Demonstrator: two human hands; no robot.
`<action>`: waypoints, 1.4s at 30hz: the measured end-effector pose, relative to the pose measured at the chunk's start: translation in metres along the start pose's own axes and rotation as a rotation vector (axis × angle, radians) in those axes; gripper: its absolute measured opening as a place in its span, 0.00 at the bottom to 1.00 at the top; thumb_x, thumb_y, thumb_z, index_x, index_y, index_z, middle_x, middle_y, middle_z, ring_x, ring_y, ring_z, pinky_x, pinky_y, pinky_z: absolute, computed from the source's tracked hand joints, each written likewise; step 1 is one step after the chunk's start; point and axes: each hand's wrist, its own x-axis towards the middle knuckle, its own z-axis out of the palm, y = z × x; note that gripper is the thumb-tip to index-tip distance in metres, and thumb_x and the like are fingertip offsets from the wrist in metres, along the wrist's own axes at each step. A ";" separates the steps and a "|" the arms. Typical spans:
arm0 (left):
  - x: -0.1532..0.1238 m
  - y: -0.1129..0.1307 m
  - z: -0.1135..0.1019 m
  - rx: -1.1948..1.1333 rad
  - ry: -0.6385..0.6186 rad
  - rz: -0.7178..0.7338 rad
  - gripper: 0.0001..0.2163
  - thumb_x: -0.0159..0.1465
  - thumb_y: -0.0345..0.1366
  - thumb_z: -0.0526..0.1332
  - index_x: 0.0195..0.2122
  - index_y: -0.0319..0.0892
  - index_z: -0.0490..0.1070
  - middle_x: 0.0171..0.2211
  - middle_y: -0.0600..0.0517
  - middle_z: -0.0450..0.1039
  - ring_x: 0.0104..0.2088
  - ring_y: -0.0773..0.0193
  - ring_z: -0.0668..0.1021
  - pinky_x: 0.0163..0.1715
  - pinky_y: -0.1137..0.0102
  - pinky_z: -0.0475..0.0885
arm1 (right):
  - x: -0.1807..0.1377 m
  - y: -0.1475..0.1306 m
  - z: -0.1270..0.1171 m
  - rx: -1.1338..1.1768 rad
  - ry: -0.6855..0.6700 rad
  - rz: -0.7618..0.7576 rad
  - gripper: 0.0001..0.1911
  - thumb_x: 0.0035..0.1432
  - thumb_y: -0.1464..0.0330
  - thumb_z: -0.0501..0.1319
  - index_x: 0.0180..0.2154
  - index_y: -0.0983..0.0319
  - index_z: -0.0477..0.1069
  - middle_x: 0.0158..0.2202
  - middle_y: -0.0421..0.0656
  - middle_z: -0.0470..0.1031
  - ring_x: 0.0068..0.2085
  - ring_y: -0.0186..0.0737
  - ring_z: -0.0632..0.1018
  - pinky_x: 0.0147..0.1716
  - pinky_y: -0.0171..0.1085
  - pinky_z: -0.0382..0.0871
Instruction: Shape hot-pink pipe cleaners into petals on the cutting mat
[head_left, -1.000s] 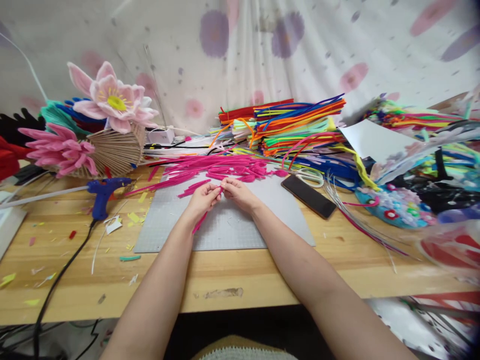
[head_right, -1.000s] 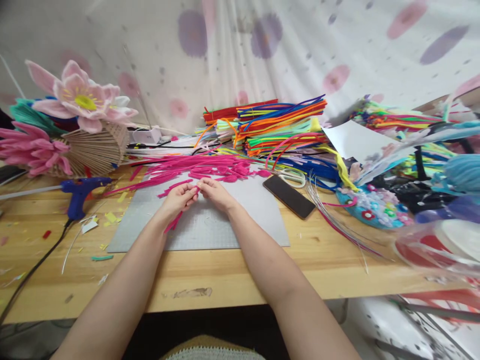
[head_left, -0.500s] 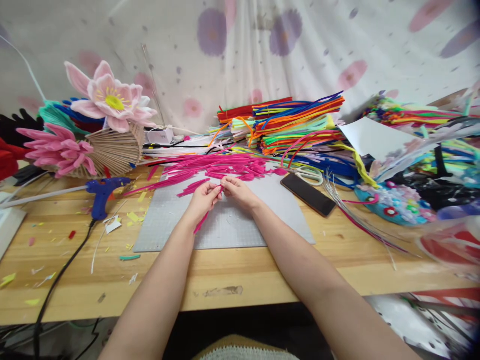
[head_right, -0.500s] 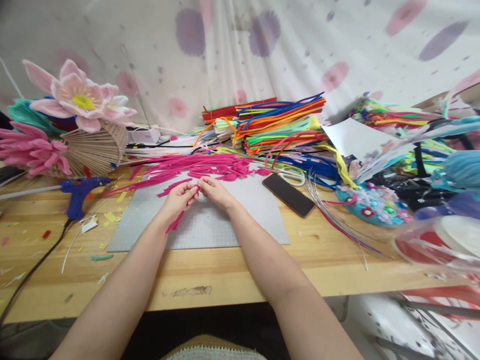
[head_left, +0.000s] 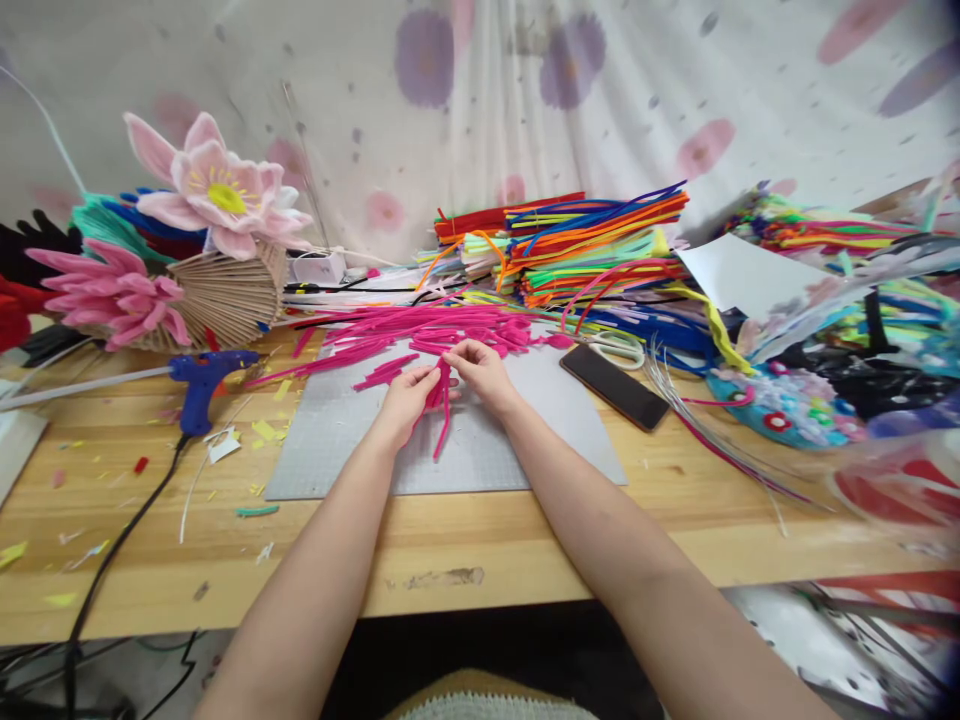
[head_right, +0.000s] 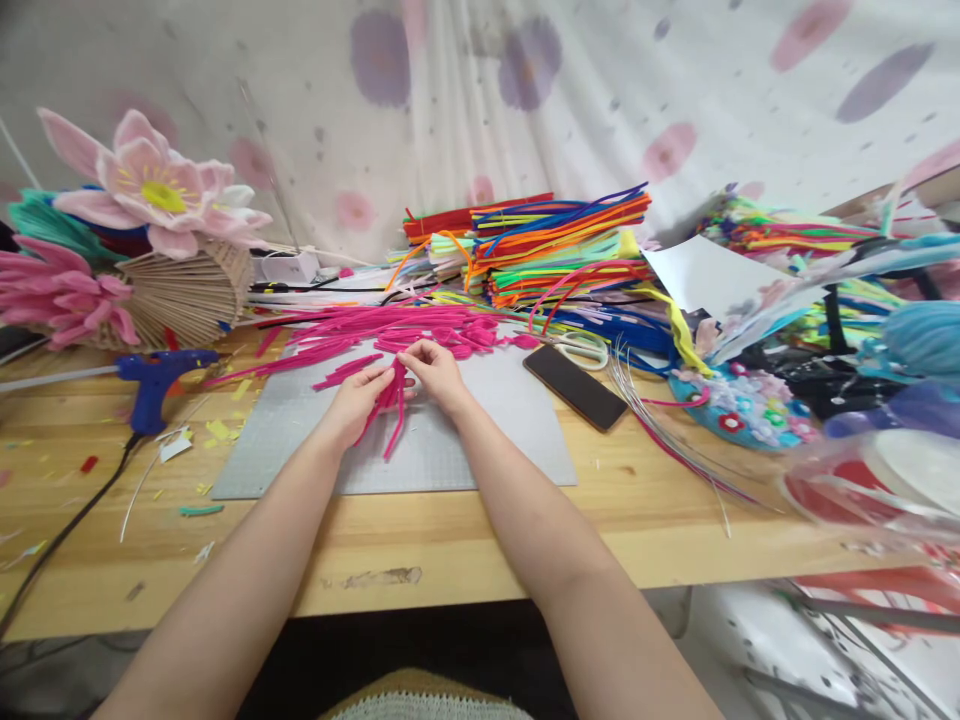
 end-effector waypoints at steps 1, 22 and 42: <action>0.000 0.001 -0.001 0.012 0.026 -0.020 0.11 0.50 0.36 0.65 0.33 0.38 0.73 0.24 0.50 0.74 0.22 0.68 0.74 0.24 0.72 0.70 | 0.001 0.001 0.001 -0.001 0.010 -0.011 0.17 0.40 0.56 0.65 0.24 0.63 0.64 0.21 0.35 0.63 0.24 0.28 0.63 0.25 0.31 0.58; 0.002 0.011 -0.016 -0.163 -0.051 -0.033 0.12 0.45 0.31 0.68 0.33 0.37 0.72 0.26 0.51 0.74 0.24 0.70 0.75 0.27 0.73 0.70 | -0.005 0.002 0.000 0.138 -0.272 0.189 0.19 0.41 0.62 0.66 0.32 0.61 0.60 0.23 0.34 0.69 0.21 0.28 0.69 0.21 0.30 0.61; 0.007 0.003 -0.011 0.134 0.187 0.294 0.07 0.44 0.30 0.64 0.25 0.39 0.69 0.22 0.56 0.70 0.21 0.72 0.70 0.19 0.78 0.65 | -0.003 0.004 0.000 0.132 -0.226 0.200 0.18 0.39 0.68 0.66 0.31 0.62 0.59 0.20 0.31 0.68 0.19 0.27 0.69 0.21 0.29 0.61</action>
